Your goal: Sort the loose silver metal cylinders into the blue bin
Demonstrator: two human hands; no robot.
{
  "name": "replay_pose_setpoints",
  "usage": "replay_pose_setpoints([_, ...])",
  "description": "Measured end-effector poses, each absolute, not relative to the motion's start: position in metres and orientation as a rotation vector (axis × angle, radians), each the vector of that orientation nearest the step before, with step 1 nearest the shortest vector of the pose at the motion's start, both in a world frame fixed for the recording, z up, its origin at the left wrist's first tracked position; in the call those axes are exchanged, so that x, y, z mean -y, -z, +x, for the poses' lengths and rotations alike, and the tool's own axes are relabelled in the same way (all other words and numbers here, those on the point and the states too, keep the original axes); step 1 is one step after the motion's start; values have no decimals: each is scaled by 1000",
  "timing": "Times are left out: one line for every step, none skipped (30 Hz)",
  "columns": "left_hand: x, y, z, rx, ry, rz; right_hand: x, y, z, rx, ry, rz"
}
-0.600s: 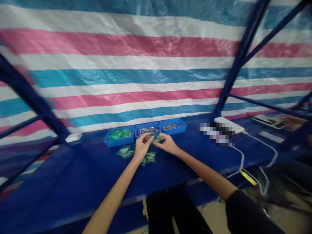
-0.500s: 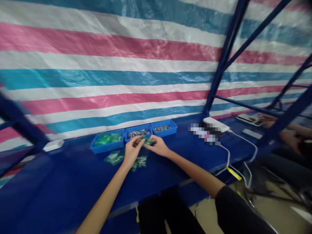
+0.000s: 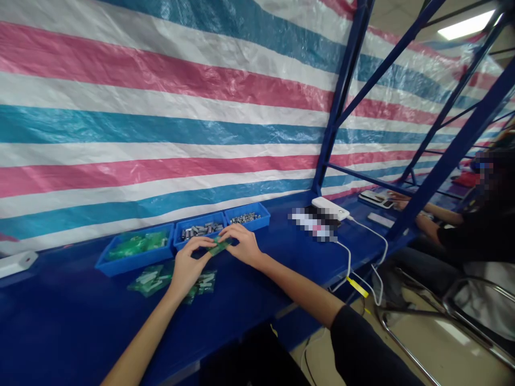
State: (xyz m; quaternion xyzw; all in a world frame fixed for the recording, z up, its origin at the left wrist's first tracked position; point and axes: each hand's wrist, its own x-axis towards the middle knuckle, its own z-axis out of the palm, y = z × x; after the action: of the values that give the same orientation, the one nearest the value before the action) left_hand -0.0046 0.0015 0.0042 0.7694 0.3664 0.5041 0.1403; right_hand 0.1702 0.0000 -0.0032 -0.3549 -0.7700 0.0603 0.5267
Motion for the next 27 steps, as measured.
replay_pose_setpoints([-1,-4,-5,-1047,-1476,2295,-2,4,172,1849,-127,-841])
replay_pose_setpoints([-1,-4,-6,-1044,-1489,2387,-3,4,173,1864,-116,-836])
replay_pose_setpoints([-1,-4,-7,-1045,-1490,2491,-4,4,174,1884,-111,-829])
replay_pose_setpoints([0,-4,-8,-1046,-1480,2597,-5,4,174,1904,-110,-821])
replay_pose_setpoints([0,-4,-9,-1042,-1463,2690,-5,4,175,1917,-107,-812])
replay_pose_setpoints([1,-4,-9,-1034,-1443,2763,-5,4,175,1919,-100,-805])
replay_pose_setpoints([2,-4,-10,-1027,-1428,2813,-5,4,175,1913,-87,-804])
replay_pose_setpoints([3,-4,-10,-1025,-1421,2843,-4,4,175,1902,-70,-808])
replay_pose_setpoints([4,-5,-10,-1028,-1420,2860,-3,4,175,1892,-53,-814])
replay_pose_setpoints([5,-6,-10,-1033,-1422,2869,-2,4,175,1887,-38,-821])
replay_pose_setpoints([6,-7,-10,-1037,-1427,2872,-1,4,175,1889,-29,-830])
replay_pose_setpoints([8,-8,-10,-1039,-1434,2870,0,4,175,1893,-25,-839])
replay_pose_setpoints([9,-9,-11,-1038,-1445,2865,0,4,175,1898,-29,-847])
replay_pose_setpoints([9,-10,-11,-1036,-1457,2857,1,4,175,1905,-41,-849])
replay_pose_setpoints([10,-10,-11,-1033,-1465,2846,1,4,175,1912,-62,-848])
replay_pose_setpoints([9,-10,-12,-1033,-1472,2832,1,4,175,1916,-91,-846])
replay_pose_setpoints([8,-10,-12,-1045,-1480,2810,1,4,175,1915,-128,-850])
replay_pose_setpoints([7,-8,-13,-1073,-1491,2783,1,5,175,1911,-171,-866])
replay_pose_setpoints([5,-7,-14,-1114,-1508,2751,1,5,175,1902,-211,-898])
replay_pose_setpoints([2,-5,-15,-1165,-1522,2718,2,6,174,1889,-243,-938])
replay_pose_setpoints([0,-3,-16,-1217,-1530,2688,2,6,173,1876,-263,-978])
replay_pose_setpoints([-1,-1,-16,-1264,-1530,2665,3,7,173,1870,-273,-1009])
replay_pose_setpoints([-3,0,-17,-1298,-1511,2652,4,7,172,1867,-273,-1026])
replay_pose_setpoints([-3,0,-18,-1320,-1490,2643,5,6,171,1870,-274,-1027])
replay_pose_setpoints([-3,0,-19,-1335,-1470,2639,7,6,171,1873,-276,-1025])
replay_pose_setpoints([-2,-1,-20,-1351,-1467,2631,8,5,171,1874,-289,-1023])
replay_pose_setpoints([-1,-3,-22,-1382,-1498,2610,10,5,171,1867,-306,-1024])
